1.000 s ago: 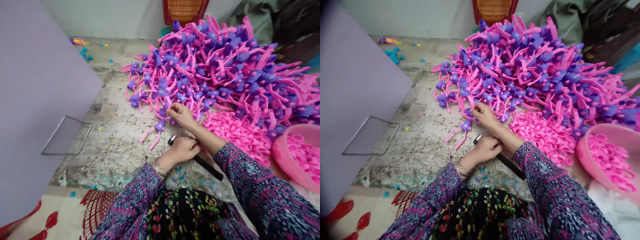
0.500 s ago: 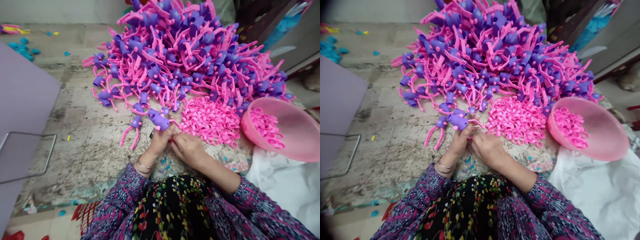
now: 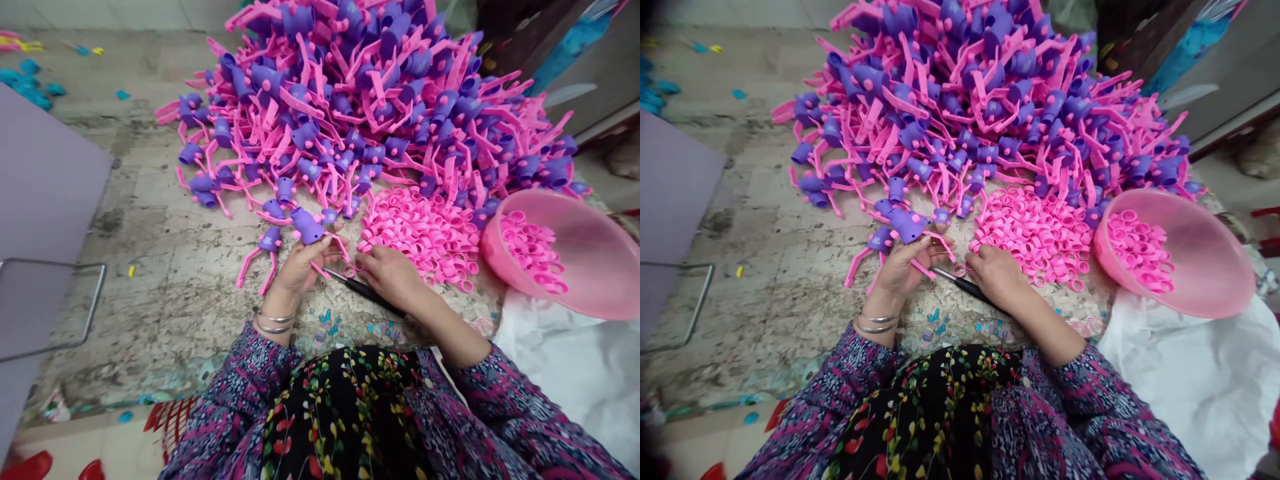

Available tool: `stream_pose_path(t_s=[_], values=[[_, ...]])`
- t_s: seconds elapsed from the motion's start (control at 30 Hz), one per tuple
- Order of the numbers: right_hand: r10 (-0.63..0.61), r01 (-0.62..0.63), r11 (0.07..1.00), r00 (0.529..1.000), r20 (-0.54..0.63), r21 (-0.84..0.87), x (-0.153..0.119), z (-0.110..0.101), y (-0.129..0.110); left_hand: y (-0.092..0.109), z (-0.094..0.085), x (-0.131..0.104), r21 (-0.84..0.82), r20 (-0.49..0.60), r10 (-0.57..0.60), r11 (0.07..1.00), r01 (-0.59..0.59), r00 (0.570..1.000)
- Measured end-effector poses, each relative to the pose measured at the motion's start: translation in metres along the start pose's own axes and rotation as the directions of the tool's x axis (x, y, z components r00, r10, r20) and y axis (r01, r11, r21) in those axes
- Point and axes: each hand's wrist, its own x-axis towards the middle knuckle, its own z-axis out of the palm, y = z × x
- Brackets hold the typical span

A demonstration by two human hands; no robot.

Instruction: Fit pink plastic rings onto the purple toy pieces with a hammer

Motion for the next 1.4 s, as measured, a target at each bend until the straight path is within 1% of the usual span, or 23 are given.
stream_pose_path(t_s=[0.07,0.13,0.2,0.23,0.27,0.3,0.33,0.4,0.43,0.47,0.5,0.57,0.63,0.7,0.77,0.87,0.93,1.03,1.1,1.13,1.2,1.27,1.4], values=[[-0.006,0.006,1.0,1.0,0.022,-0.011,0.002,0.003,-0.004,0.0,-0.001,-0.001,-0.025,0.038,-0.052,0.998,0.053,0.998],[0.007,-0.007,0.998,1.0,-0.004,0.063,0.004,0.002,-0.003,0.001,-0.002,-0.001,-0.045,0.048,-0.066,0.997,0.068,0.997],[0.051,-0.025,0.972,0.993,-0.105,0.233,0.007,-0.001,0.002,0.001,-0.003,0.0,-0.05,0.02,-0.055,0.997,0.056,0.998],[0.086,-0.022,0.938,0.982,-0.17,0.347,0.009,-0.004,0.004,0.001,-0.004,0.0,-0.045,-0.001,-0.048,0.998,0.048,0.999],[0.128,-0.007,0.882,0.966,-0.226,0.472,0.012,-0.006,0.006,0.001,-0.004,0.001,-0.038,-0.018,-0.042,0.998,0.041,0.999],[0.174,0.018,0.803,0.949,-0.263,0.596,0.016,-0.008,0.006,0.001,-0.004,0.001,-0.029,-0.03,-0.04,0.999,0.039,0.999],[0.214,0.049,0.704,0.937,-0.277,0.709,0.022,-0.009,0.006,0.0,-0.003,0.002,-0.02,-0.036,-0.041,0.999,0.041,0.999],[0.266,0.105,0.483,0.928,-0.26,0.869,0.034,-0.01,0.0,-0.001,-0.002,0.002,-0.012,-0.038,-0.048,0.999,0.048,0.998],[0.277,0.126,0.389,0.929,-0.247,0.912,0.04,-0.01,-0.003,-0.001,-0.002,0.002,-0.016,-0.04,-0.048,0.999,0.047,0.998],[0.281,0.144,0.321,0.929,-0.239,0.936,0.046,-0.01,-0.007,-0.001,-0.001,0.003,-0.023,-0.049,-0.042,0.999,0.041,0.998],[0.282,0.159,0.276,0.93,-0.238,0.948,0.052,-0.009,-0.011,-0.002,-0.001,0.003,-0.032,-0.063,-0.032,0.999,0.03,0.997],[0.278,0.179,0.233,0.93,-0.242,0.956,0.061,-0.008,-0.017,-0.001,0.0,0.003,-0.05,-0.103,-0.002,0.999,-0.003,0.995],[0.258,0.196,0.24,0.931,-0.257,0.951,0.067,-0.007,-0.02,0.0,0.001,0.005,-0.067,-0.136,0.023,0.997,-0.032,0.99],[0.226,0.226,0.287,0.928,-0.295,0.931,0.07,-0.006,-0.02,0.0,0.001,0.006,-0.09,-0.157,0.032,0.995,-0.046,0.987],[0.192,0.261,0.367,0.918,-0.347,0.893,0.071,-0.005,-0.018,0.0,0.002,0.007,-0.11,-0.18,0.032,0.993,-0.052,0.983],[0.128,0.306,0.513,0.896,-0.424,0.802,0.071,-0.002,-0.013,0.0,0.002,0.008,-0.113,-0.226,0.028,0.992,-0.055,0.974],[0.058,0.362,0.612,0.866,-0.496,0.703,0.07,0.0,-0.01,-0.001,0.002,0.008,-0.103,-0.26,0.022,0.993,-0.051,0.965],[-0.069,0.465,0.715,0.791,-0.608,0.523,0.069,0.0,-0.007,-0.002,0.002,0.006,-0.09,-0.291,0.03,0.994,-0.058,0.956],[-0.122,0.504,0.739,0.753,-0.647,0.447,0.068,-0.002,-0.006,-0.003,0.004,0.005,-0.072,-0.297,0.053,0.994,-0.077,0.953],[-0.132,0.515,0.739,0.743,-0.656,0.434,0.067,-0.002,-0.007,-0.003,0.004,0.005,-0.059,-0.3,0.066,0.994,-0.087,0.952],[-0.128,0.528,0.722,0.738,-0.663,0.448,0.065,-0.003,-0.008,-0.004,0.005,0.005,-0.041,-0.303,0.084,0.994,-0.101,0.949],[-0.096,0.521,0.698,0.749,-0.656,0.492,0.064,-0.001,-0.009,-0.004,0.005,0.004,-0.051,-0.3,0.073,0.994,-0.092,0.951],[-0.024,0.479,0.65,0.789,-0.614,0.59,0.064,0.007,-0.009,-0.004,0.004,0.004,-0.099,-0.292,0.0,0.995,-0.03,0.956]])
